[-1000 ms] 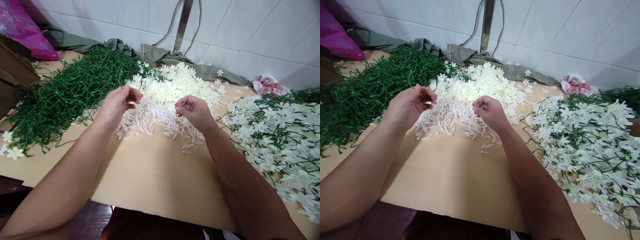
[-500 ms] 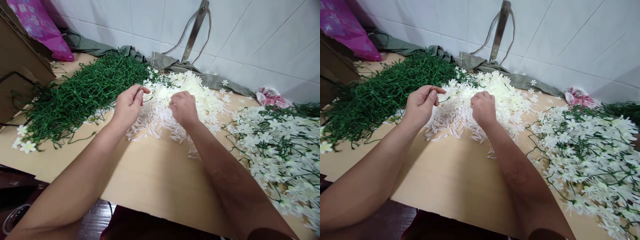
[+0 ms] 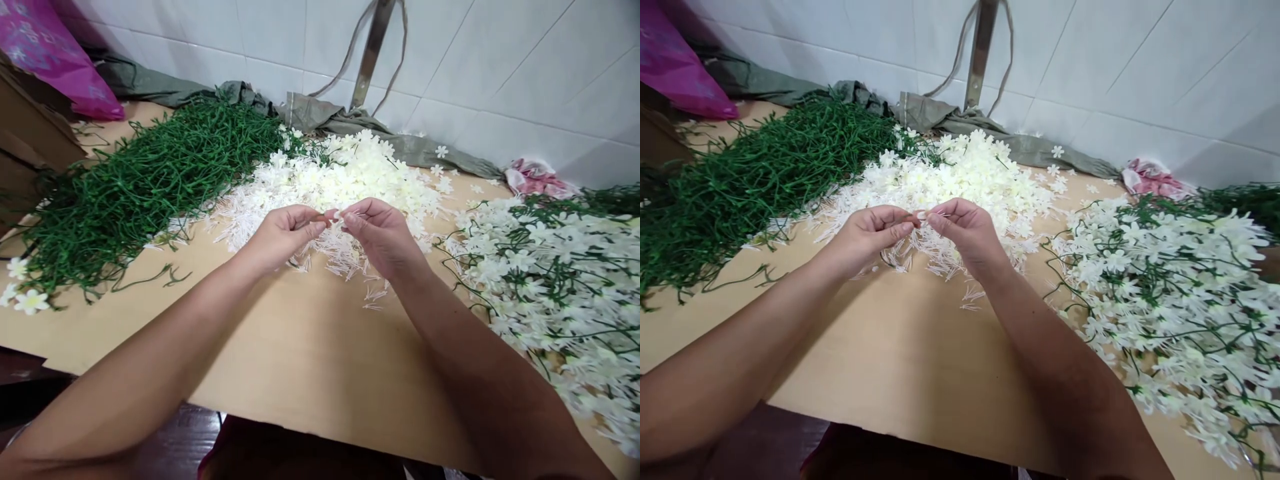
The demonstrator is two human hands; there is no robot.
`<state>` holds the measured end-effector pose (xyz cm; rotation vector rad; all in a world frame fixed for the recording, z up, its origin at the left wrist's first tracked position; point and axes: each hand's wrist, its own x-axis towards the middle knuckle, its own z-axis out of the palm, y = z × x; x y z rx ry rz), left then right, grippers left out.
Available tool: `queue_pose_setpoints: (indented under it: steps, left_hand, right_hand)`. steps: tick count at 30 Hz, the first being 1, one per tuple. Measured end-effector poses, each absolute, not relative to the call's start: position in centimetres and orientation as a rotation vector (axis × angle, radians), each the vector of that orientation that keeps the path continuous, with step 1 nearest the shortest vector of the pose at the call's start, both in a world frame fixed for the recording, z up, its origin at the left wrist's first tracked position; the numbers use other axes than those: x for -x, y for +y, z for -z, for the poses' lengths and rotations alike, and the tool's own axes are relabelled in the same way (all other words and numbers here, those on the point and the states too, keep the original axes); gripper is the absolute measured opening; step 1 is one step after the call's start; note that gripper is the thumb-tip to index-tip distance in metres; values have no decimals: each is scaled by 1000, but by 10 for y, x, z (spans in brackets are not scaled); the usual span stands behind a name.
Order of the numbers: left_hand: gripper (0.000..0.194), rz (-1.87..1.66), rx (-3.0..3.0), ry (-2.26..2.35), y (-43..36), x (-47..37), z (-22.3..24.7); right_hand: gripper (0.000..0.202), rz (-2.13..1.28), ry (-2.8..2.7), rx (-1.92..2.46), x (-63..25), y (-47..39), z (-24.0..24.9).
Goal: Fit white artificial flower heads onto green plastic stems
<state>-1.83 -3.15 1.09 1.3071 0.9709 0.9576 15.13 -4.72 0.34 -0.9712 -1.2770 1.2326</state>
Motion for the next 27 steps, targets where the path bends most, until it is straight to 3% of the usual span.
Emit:
queue_pose_setpoints:
  steps: [5, 14, 27]
  left_hand:
    - [28, -995, -1101, 931, -35, 10, -8]
    - [39, -868, -912, 788, -40, 11, -5]
    - [21, -843, -977, 769, -33, 15, 1]
  right_hand:
    - [20, -1288, -1180, 863, -143, -45, 4]
    - [17, -1305, -1109, 833, -140, -46, 9]
    - [21, -1107, -1211, 889, -142, -45, 7]
